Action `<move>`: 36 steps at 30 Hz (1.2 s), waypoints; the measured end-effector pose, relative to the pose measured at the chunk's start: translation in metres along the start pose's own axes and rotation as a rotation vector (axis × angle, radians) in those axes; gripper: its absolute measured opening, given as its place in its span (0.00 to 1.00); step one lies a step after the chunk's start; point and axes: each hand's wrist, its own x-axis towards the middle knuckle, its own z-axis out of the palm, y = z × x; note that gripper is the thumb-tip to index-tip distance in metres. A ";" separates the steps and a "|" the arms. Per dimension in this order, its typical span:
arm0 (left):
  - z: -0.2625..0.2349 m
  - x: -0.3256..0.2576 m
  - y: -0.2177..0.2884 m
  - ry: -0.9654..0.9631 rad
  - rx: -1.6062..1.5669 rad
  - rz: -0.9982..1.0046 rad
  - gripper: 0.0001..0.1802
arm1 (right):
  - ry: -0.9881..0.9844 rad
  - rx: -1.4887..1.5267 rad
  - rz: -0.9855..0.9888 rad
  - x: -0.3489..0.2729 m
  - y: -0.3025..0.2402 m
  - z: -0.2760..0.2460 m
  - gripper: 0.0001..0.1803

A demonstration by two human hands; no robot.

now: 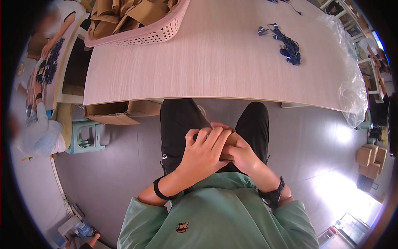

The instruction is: Manually inserting earbuds into small cardboard holders at a factory workstation.

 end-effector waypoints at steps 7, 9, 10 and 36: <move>-0.001 -0.002 -0.002 0.073 -0.145 -0.037 0.38 | 0.016 -0.074 0.052 -0.005 0.008 -0.001 0.37; 0.000 -0.006 -0.001 0.070 -0.092 -0.049 0.38 | 0.019 -0.087 0.040 -0.005 0.015 -0.001 0.37; 0.000 -0.006 0.000 0.090 -0.117 -0.035 0.38 | 0.054 -0.051 0.030 -0.007 0.015 -0.002 0.38; 0.008 -0.030 -0.039 -0.178 -1.857 -0.636 0.26 | 0.169 -0.548 -0.391 -0.004 0.001 0.000 0.05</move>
